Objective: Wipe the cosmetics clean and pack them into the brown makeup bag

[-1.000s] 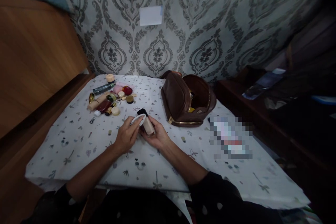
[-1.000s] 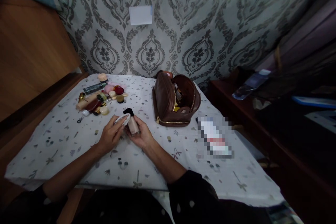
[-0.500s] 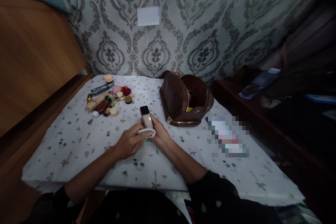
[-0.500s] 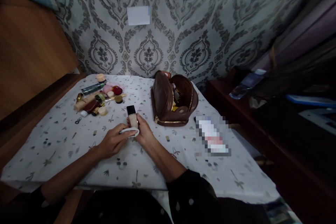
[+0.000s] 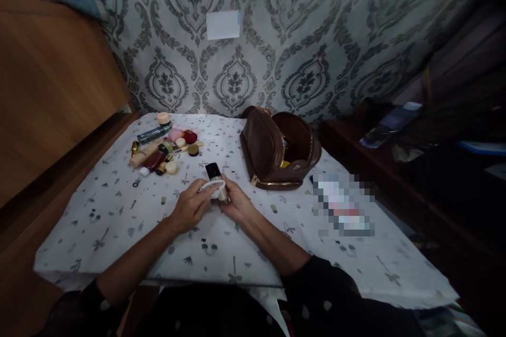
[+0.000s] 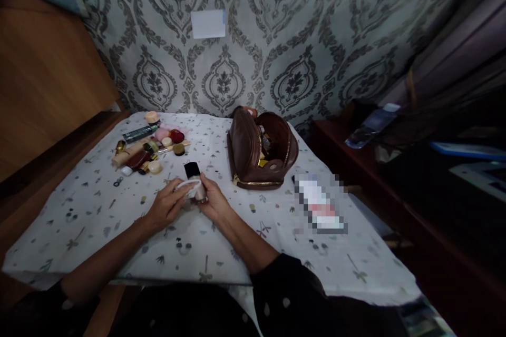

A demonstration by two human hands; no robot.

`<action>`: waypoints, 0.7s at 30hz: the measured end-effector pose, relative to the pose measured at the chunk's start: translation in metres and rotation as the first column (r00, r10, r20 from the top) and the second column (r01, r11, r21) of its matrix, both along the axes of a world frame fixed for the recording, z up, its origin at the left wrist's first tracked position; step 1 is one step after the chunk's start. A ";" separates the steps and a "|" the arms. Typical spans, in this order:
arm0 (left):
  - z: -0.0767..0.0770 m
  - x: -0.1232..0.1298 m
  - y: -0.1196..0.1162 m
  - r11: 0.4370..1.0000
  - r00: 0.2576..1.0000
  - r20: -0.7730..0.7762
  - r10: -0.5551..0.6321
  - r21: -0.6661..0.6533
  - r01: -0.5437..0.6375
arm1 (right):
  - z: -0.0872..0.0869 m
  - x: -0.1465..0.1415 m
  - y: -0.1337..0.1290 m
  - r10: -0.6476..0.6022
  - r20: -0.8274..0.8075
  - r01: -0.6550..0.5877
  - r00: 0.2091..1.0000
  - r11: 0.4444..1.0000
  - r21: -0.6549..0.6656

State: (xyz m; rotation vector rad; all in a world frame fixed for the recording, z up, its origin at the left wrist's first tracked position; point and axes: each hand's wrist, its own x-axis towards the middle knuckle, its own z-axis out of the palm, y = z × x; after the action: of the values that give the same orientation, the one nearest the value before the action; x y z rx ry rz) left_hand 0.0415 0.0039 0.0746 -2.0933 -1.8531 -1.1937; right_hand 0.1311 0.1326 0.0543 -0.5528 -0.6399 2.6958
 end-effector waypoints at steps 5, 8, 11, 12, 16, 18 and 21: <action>0.000 0.009 -0.001 0.989 0.983 -0.112 -0.143 -0.049 0.138 | 0.003 0.000 0.004 -0.053 0.029 0.055 0.998 0.998 -0.044; -0.003 0.006 0.001 0.998 0.994 -0.083 -0.066 -0.008 0.066 | 0.007 0.001 0.002 -0.006 0.032 0.009 0.999 0.994 -0.107; -0.007 -0.001 0.002 0.994 0.994 -0.011 0.110 0.024 -0.110 | 0.010 0.003 -0.003 0.025 -0.001 -0.025 1.000 0.991 -0.133; -0.007 -0.004 0.002 0.986 0.986 0.014 0.167 0.024 -0.167 | 0.010 0.004 -0.006 0.041 -0.016 -0.043 0.999 0.992 -0.123; -0.008 -0.010 0.003 0.964 0.963 0.072 0.261 0.029 -0.264 | 0.008 0.004 -0.010 0.098 -0.034 -0.101 0.995 0.990 -0.094; -0.007 -0.009 0.003 0.968 0.967 0.066 0.247 0.018 -0.249 | 0.006 0.003 -0.009 0.094 -0.023 -0.096 0.995 0.988 -0.117; -0.006 -0.005 0.003 0.988 0.988 0.023 0.153 0.007 -0.153 | 0.005 0.003 -0.004 0.054 -0.027 -0.057 0.998 0.986 -0.156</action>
State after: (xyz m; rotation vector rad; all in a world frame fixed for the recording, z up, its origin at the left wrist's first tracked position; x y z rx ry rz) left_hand 0.0363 0.0064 0.0688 -1.9012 -1.9734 -1.1906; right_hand 0.1339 0.1288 0.0595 -0.5497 -0.4458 2.8174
